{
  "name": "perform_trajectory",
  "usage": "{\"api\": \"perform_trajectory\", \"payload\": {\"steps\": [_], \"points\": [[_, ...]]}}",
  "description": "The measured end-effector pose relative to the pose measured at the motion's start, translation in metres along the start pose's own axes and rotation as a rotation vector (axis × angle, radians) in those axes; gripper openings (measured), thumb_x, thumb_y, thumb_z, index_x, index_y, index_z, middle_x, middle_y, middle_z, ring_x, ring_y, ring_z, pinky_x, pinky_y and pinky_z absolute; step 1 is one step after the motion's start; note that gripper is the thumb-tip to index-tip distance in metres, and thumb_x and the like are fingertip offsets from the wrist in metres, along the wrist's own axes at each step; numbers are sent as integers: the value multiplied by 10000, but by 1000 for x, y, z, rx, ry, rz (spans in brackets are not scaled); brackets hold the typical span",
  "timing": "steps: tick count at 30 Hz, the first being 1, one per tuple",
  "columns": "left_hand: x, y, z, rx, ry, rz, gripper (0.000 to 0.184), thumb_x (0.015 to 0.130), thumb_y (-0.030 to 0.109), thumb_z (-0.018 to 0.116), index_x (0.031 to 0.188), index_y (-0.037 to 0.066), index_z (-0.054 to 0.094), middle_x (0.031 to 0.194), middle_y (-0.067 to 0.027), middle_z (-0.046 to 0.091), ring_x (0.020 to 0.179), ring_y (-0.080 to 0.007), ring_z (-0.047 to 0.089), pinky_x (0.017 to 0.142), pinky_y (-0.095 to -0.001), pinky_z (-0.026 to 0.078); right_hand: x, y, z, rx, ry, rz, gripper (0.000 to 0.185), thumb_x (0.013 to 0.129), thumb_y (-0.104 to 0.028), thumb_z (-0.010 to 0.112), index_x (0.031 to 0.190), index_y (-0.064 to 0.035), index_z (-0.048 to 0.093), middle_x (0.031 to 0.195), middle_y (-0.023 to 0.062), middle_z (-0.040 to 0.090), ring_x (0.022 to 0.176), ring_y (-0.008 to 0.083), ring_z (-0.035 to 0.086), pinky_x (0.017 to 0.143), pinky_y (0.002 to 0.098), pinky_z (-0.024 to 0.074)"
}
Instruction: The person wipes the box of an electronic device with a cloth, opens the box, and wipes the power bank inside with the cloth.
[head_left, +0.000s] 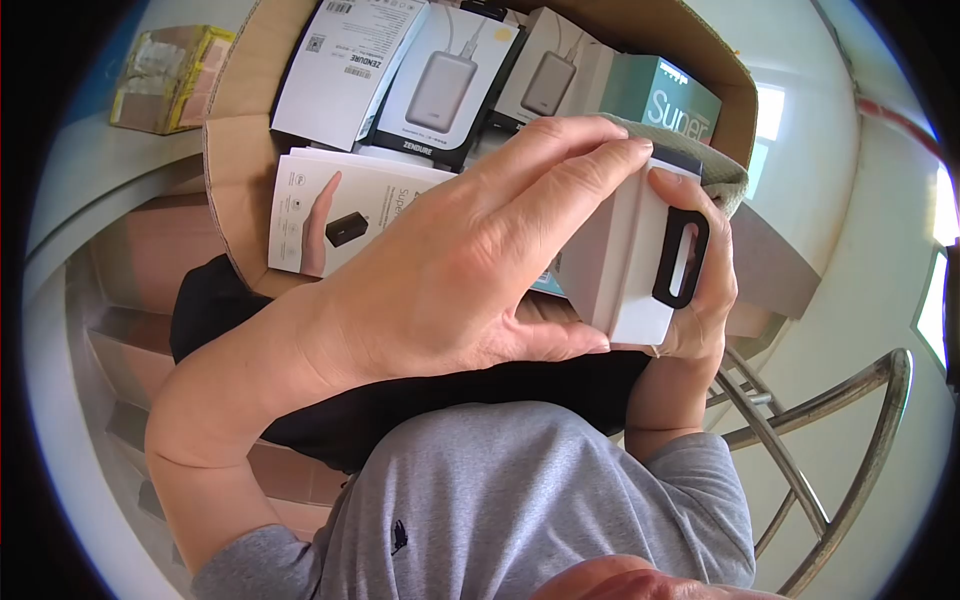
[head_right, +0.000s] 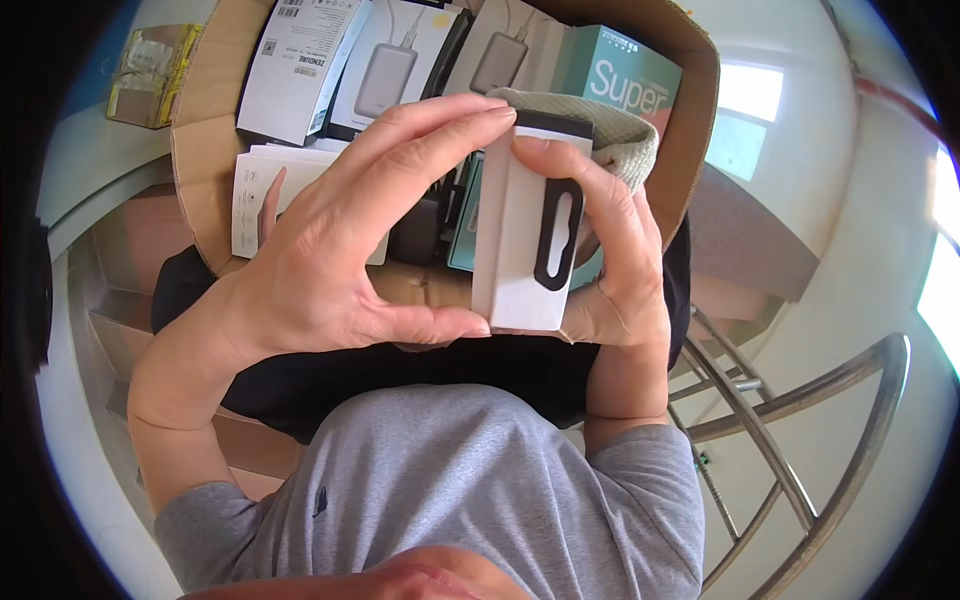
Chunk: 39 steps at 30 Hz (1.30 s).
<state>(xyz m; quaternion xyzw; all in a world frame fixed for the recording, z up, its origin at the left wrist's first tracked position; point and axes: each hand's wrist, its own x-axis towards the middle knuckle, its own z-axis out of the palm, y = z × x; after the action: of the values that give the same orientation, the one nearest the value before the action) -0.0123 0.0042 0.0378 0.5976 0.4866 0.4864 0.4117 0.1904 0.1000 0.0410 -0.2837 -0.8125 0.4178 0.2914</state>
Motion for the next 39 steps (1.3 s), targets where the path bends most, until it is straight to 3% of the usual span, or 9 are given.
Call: {"api": "perform_trajectory", "payload": {"steps": [10,14,15,19,30,35,39], "points": [[0,12,-1,172,72,82,1082,528,41,911,1505,-12,448,1465,-158,535,1273,-318,579,1175,-471,433,1,-11,10,66,-17,43,729,542,-155,932,1228,-63,703,1114,114,736,983,239,680,863,341,565],[-1,14,-4,279,55,54,1088,508,7,901,1497,-28,449,1421,-165,565,1242,-323,594,1189,-539,397,-4,-11,3,-50,-108,117,753,624,-376,910,1266,-72,662,1241,127,692,1110,261,652,975,375,509],[-1,14,-4,279,54,55,1088,508,7,901,1497,-28,449,1421,-165,565,1242,-323,594,1189,-539,397,-4,-11,3,-50,-108,117,753,624,-376,910,1266,-72,662,1241,127,692,1110,261,652,975,375,509],[-2,14,-3,272,60,38,1085,504,-5,888,1496,-29,450,1418,-177,556,1232,-318,593,1182,-598,376,1,-9,6,-92,-8,41,673,501,-108,892,1155,-61,740,1060,93,741,908,236,679,808,333,560],[-8,16,-6,276,6,-14,1062,490,9,878,1473,-10,477,1414,-166,545,1232,-316,581,1183,-611,364,-2,-7,-3,-35,-53,-7,676,468,-138,905,1123,-72,750,1055,103,734,912,236,673,816,342,552],[-13,8,-15,322,-18,5,1092,488,22,871,1495,12,448,1431,-164,537,1254,-328,571,1171,-620,374,-3,-2,-2,-6,25,-11,763,440,-209,952,1156,-68,731,1074,109,731,927,241,675,823,352,557],[-18,-5,-17,185,17,20,1144,526,37,893,1548,44,377,1448,-166,531,1268,-339,565,1154,-550,416,-4,8,-7,-13,23,-49,874,422,-290,994,1218,-81,700,1122,114,731,955,254,689,856,357,562]]}}
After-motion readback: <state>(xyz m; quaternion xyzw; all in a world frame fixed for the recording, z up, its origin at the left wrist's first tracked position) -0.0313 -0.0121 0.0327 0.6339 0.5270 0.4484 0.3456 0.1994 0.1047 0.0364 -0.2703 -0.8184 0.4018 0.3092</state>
